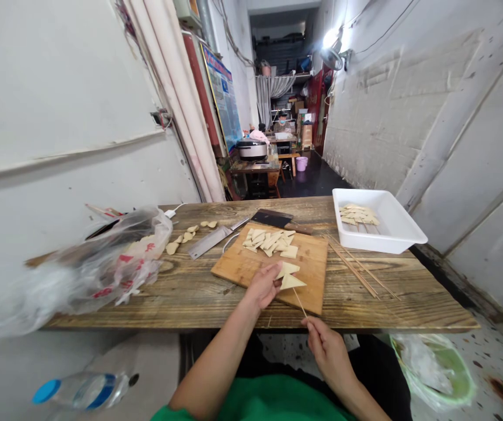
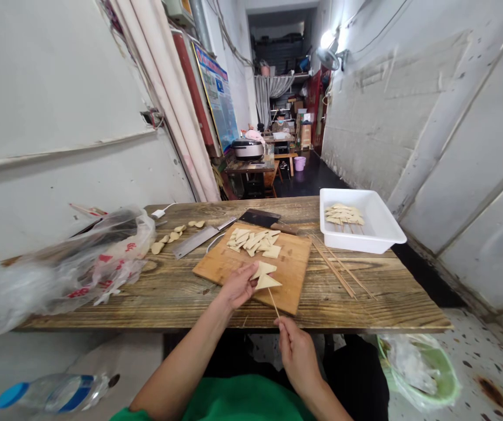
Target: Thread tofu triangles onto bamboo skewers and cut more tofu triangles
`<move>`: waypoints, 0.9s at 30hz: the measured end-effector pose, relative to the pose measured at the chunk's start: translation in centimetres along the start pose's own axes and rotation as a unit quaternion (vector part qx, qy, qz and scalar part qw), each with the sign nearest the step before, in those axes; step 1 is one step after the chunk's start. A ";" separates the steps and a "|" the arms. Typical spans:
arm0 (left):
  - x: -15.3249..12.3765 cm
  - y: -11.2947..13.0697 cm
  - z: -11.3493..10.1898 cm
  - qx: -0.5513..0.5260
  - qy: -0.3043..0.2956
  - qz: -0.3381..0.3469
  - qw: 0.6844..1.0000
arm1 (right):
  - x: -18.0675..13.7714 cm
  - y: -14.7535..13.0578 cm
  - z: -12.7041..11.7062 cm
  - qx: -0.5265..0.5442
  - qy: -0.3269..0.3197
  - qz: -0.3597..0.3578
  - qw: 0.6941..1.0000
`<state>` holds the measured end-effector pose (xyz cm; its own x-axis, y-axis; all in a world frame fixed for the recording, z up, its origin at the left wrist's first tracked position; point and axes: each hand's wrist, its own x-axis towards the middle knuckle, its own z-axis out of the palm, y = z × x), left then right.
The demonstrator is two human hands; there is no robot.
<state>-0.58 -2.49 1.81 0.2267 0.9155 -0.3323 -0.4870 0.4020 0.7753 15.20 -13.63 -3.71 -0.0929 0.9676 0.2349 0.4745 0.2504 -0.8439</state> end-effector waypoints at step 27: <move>-0.4 -0.8 0.3 0.011 0.054 0.066 0.996 | 0.4 0.2 0.5 0.001 0.030 -0.024 0.999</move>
<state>-0.01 -3.21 1.49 0.0698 0.9570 -0.2815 -0.4879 0.2789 0.8271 14.84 -13.18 -3.98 -0.0633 0.9510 0.3027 0.4691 0.2961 -0.8320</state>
